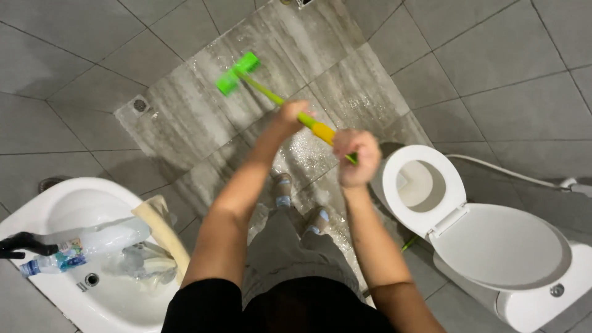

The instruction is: The person sweeps water across the tiled bathroom floor using a green squeegee, moving the water toward the drain. They then use a handheld bidet sprayer to rinse the toilet bowl, the surrounding floor, and the squeegee itself.

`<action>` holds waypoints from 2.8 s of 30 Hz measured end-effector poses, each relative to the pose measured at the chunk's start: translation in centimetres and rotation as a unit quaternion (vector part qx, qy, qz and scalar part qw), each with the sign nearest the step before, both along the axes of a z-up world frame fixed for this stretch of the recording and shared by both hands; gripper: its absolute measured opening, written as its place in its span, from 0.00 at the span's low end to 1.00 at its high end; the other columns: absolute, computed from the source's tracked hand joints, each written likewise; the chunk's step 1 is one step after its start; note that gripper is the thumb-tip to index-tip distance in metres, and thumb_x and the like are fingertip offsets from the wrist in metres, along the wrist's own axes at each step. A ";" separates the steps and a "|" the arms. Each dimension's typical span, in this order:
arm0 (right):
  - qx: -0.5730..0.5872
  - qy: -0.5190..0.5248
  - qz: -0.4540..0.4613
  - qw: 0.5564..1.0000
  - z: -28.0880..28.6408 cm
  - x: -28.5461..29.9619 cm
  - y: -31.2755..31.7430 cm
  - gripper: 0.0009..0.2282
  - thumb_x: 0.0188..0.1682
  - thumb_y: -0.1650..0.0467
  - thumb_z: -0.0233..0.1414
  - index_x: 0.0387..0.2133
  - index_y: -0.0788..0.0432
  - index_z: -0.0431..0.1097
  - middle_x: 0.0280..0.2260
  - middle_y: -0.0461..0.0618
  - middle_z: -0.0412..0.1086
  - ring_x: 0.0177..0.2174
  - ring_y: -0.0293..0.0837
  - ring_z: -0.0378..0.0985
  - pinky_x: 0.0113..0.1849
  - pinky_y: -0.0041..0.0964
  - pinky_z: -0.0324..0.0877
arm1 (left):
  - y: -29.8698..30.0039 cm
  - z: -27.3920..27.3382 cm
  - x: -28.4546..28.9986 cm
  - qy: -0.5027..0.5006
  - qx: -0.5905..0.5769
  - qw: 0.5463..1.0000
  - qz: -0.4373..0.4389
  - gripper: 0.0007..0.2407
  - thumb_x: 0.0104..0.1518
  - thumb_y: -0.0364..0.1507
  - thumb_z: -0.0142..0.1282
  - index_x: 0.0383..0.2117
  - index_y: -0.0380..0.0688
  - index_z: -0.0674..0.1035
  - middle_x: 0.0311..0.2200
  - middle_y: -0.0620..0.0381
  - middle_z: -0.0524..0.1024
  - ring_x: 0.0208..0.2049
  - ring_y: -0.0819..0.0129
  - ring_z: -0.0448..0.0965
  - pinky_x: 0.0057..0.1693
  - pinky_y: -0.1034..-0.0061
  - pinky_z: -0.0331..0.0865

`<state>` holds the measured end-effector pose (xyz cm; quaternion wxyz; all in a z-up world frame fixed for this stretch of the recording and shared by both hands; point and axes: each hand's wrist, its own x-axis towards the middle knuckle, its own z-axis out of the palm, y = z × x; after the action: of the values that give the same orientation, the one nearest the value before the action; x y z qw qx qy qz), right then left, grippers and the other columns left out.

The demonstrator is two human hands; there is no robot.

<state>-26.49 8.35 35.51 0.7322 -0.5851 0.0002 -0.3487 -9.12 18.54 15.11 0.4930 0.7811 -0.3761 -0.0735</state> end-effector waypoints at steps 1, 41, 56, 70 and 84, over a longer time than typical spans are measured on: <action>0.001 0.001 0.003 1.000 -1.3 0.8 0.5 0.20 0.60 0.57 0.42 0.23 0.57 0.60 0.19 0.50 0.63 0.21 0.44 0.67 0.33 0.42 0.70 | 0.8 -1.9 1.5 0.001 0.001 1.000 0.003 0.18 0.56 0.36 0.67 0.20 0.39 0.69 0.21 0.41 0.71 0.25 0.40 0.70 0.35 0.55 0.66; 0.014 0.080 -0.069 0.994 9.1 -23.3 -1.6 0.17 0.58 0.62 0.47 0.21 0.59 0.59 0.17 0.46 0.59 0.18 0.41 0.61 0.32 0.41 0.64 | -5.3 5.7 -21.6 0.084 0.030 0.977 -0.195 0.10 0.56 0.34 0.64 0.21 0.46 0.77 0.24 0.50 0.78 0.32 0.50 0.80 0.43 0.59 0.71; -0.260 0.112 -0.261 0.923 -3.7 -38.0 -6.2 0.18 0.62 0.65 0.44 0.25 0.67 0.64 0.20 0.54 0.65 0.21 0.47 0.69 0.31 0.40 0.68 | -8.7 -5.8 -32.3 -0.044 0.040 0.989 -0.136 0.09 0.47 0.31 0.67 0.19 0.45 0.76 0.25 0.49 0.76 0.33 0.46 0.76 0.44 0.53 0.68; 0.042 0.068 -0.184 0.980 8.8 -66.0 -6.1 0.12 0.56 0.65 0.42 0.23 0.56 0.58 0.11 0.47 0.59 0.13 0.40 0.62 0.25 0.39 0.61 | -13.9 6.5 -60.7 0.007 -0.051 0.921 -0.385 0.12 0.59 0.36 0.61 0.22 0.47 0.76 0.13 0.56 0.73 0.18 0.60 0.74 0.38 0.57 0.69; -0.011 0.075 -0.301 0.951 1.5 -54.5 -1.1 0.14 0.57 0.65 0.43 0.20 0.55 0.55 0.15 0.46 0.54 0.18 0.43 0.59 0.34 0.46 0.64 | -14.8 -2.0 -50.5 -0.068 -0.113 0.925 -0.355 0.07 0.41 0.29 0.64 0.21 0.49 0.75 0.24 0.55 0.76 0.30 0.50 0.77 0.45 0.54 0.69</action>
<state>-80.98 7.21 36.99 0.5845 -0.5906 0.2269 -0.5080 -59.67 3.73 13.12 0.4929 0.5385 -0.6673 -0.1475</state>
